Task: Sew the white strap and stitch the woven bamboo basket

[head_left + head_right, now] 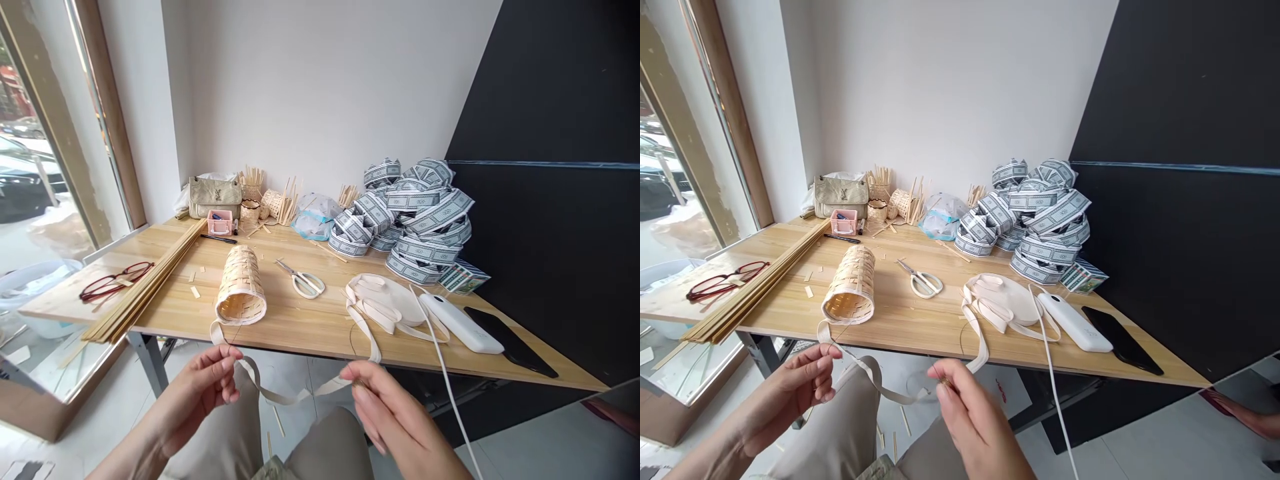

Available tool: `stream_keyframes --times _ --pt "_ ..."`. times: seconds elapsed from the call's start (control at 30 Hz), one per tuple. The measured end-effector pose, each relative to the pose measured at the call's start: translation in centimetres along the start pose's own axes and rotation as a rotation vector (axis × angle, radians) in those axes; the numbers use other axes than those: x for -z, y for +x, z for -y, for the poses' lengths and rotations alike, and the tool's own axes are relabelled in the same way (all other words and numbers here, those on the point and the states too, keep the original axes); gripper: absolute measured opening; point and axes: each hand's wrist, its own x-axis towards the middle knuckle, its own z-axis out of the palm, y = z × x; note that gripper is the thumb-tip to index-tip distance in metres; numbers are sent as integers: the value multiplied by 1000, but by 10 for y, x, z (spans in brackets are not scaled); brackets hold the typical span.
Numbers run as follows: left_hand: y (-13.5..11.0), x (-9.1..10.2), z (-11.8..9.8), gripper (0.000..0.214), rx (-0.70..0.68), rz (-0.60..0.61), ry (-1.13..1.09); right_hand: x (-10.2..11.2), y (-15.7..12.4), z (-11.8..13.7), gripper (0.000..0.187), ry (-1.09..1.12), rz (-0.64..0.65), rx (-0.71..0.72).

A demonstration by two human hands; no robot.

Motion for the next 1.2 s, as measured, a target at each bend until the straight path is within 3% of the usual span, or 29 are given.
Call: stream_keyframes --times 0.1,0.2,0.3,0.5,0.7,0.9,1.03,1.2 --pt "-11 -3 -4 34 -40 -23 229 -32 32 11 26 -142 -118 295" --pt "-20 -7 -11 40 -107 -12 454 -64 60 23 23 -450 -118 568" --pt "-24 -8 -19 48 -156 -12 645 -88 82 30 24 -655 -110 661" --pt "-20 -5 -34 48 -320 -52 874 -109 100 31 22 -694 -12 770" --pt "-10 -1 -51 36 -486 -148 1049 -109 104 31 24 -511 52 770" --pt "19 13 -49 40 -384 -179 682 -117 104 20 21 -73 117 647" --pt "28 14 -39 43 -343 -151 596 -126 100 15 35 266 159 481" --pt "33 10 -31 45 -309 -107 496 -133 98 11 14 546 233 324"
